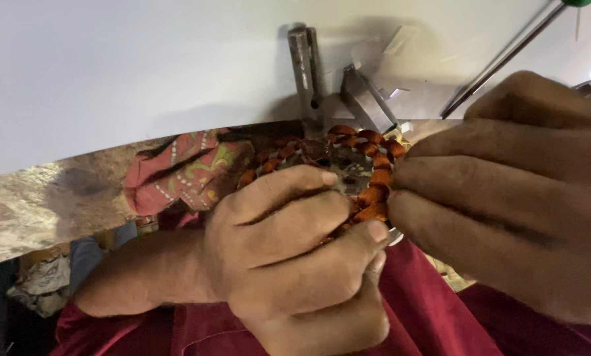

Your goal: The person inserts small white rectangular pieces into slots around the edge of a circular copper-wound stator component. They repeatedly pick up pieces from the table and press them into place while holding the stator with the other hand.

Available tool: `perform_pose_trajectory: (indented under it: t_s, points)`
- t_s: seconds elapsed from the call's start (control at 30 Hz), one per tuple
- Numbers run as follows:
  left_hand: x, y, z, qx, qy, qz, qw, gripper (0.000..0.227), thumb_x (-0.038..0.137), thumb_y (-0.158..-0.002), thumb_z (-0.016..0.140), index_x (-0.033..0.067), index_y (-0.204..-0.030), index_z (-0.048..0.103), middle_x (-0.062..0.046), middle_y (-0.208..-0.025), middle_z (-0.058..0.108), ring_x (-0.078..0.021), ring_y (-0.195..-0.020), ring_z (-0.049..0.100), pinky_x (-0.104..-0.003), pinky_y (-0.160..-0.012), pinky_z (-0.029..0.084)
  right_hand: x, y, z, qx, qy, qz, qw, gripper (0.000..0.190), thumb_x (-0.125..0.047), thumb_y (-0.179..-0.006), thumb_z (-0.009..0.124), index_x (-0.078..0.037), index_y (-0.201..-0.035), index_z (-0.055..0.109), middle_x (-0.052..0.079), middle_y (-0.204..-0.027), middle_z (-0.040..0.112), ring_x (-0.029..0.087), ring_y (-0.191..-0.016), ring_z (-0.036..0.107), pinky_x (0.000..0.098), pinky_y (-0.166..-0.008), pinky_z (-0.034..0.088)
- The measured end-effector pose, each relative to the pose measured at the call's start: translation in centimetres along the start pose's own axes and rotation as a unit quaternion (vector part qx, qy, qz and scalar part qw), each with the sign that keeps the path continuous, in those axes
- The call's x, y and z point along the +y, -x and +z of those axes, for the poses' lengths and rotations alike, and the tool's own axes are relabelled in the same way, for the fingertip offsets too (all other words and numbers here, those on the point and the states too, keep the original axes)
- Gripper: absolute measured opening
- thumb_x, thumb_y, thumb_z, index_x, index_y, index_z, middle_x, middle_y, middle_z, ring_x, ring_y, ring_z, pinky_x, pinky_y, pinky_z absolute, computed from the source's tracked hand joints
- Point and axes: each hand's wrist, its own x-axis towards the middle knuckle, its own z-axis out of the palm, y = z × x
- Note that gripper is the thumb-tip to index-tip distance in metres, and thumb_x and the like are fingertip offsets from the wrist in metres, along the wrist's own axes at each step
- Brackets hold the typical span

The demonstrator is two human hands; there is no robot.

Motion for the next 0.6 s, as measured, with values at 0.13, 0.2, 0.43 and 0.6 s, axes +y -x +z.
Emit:
perform_pose_trajectory:
  t_s: [0.13, 0.2, 0.43, 0.6]
  points:
    - [-0.3, -0.1, -0.3, -0.021, 0.006, 0.018, 1.000, 0.035, 0.000, -0.088, 0.081, 0.0181, -0.076, 0.053, 0.001, -0.101, 0.067, -0.0175, -0.095, 0.063, -0.037, -0.093, 0.059, 2.5, 0.0, 1.0, 0.021, -0.087, -0.059, 0.994, 0.013, -0.023, -0.099, 0.070, -0.012, -0.106, 0.072, 0.006, -0.098, 0.077, 0.019, -0.092, 0.075, 0.0350, -0.074, 0.054]
    - [-0.6, 0.0, -0.4, -0.024, 0.004, 0.033, 0.999, 0.034, 0.000, -0.087, 0.080, 0.0183, -0.077, 0.053, 0.000, -0.102, 0.067, -0.0179, -0.096, 0.063, -0.038, -0.092, 0.059, 3.6, 1.4, 1.5, 0.028, -0.151, -0.057, 0.987, 0.015, -0.019, -0.095, 0.072, -0.013, -0.109, 0.073, 0.003, -0.099, 0.079, 0.016, -0.094, 0.077, 0.0331, -0.075, 0.054]
    - [-1.3, 0.1, -1.2, -0.044, 0.011, 0.060, 0.997, 0.023, 0.005, -0.087, 0.073, 0.0211, -0.081, 0.058, -0.001, -0.106, 0.066, -0.0190, -0.097, 0.062, -0.037, -0.091, 0.057, 2.2, 3.4, 7.9, 0.283, -0.216, -0.010, 0.934, 0.048, -0.045, -0.077, 0.089, -0.009, -0.102, 0.069, 0.009, -0.098, 0.074, 0.024, -0.095, 0.075, 0.0385, -0.083, 0.059]
    - [-1.1, 0.2, -1.0, -0.057, 0.006, 0.058, 0.997, 0.023, 0.007, -0.089, 0.074, 0.0216, -0.082, 0.058, -0.002, -0.109, 0.066, -0.0187, -0.099, 0.063, -0.037, -0.091, 0.057, -0.9, 2.4, 16.0, 0.592, -0.176, 0.062, 0.784, 0.020, -0.028, -0.086, 0.082, -0.013, -0.098, 0.073, 0.004, -0.097, 0.077, 0.019, -0.088, 0.078, 0.0365, -0.078, 0.052]
